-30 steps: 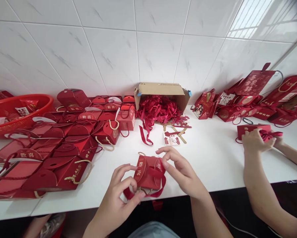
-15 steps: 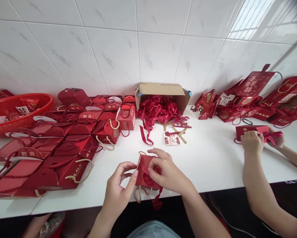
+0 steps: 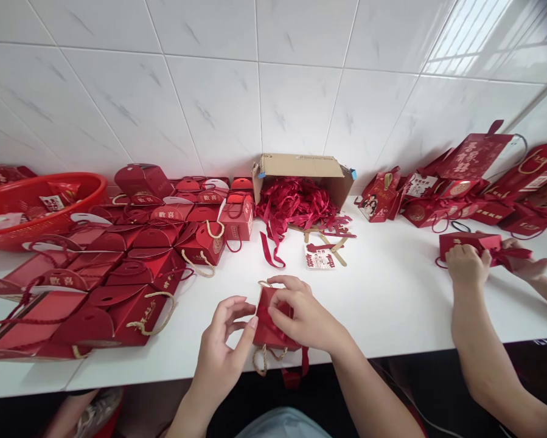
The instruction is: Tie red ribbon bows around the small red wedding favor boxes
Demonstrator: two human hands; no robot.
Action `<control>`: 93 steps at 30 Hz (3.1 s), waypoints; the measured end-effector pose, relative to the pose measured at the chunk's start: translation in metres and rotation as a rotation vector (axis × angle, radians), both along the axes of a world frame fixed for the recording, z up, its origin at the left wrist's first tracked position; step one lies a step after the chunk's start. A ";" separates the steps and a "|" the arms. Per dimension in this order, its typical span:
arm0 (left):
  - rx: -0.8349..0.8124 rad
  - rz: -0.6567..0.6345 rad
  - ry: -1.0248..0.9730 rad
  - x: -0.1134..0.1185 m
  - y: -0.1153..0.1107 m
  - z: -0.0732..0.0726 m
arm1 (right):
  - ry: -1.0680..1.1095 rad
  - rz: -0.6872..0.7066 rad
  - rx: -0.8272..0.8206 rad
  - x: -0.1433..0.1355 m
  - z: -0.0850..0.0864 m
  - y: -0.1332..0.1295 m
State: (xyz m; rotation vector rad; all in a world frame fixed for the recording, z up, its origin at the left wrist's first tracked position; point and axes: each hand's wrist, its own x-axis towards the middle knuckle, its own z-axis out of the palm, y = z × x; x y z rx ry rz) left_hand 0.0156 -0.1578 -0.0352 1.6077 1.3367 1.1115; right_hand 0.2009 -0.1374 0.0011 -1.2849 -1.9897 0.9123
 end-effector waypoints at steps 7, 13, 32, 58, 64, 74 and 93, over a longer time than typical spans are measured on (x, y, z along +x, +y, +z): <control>-0.003 -0.010 0.006 0.001 -0.003 0.002 | 0.052 0.024 -0.043 0.004 -0.002 0.005; -0.007 -0.016 0.003 0.000 -0.003 0.001 | 0.078 0.124 -0.081 0.011 -0.001 0.008; 0.009 -0.038 0.003 -0.003 -0.005 -0.002 | 0.023 0.271 -0.108 0.015 0.011 0.026; -0.111 -0.128 0.115 -0.020 0.033 -0.006 | 0.155 -0.018 0.016 0.024 -0.010 0.013; -0.181 0.204 0.661 -0.088 0.040 -0.038 | 0.283 -0.231 -0.139 0.062 -0.043 -0.022; -0.265 -0.160 -0.043 -0.022 0.033 -0.029 | 0.589 -0.099 -0.459 0.050 -0.066 -0.046; 0.063 0.281 0.420 -0.049 0.023 -0.036 | 0.080 -0.553 0.350 0.061 -0.098 -0.048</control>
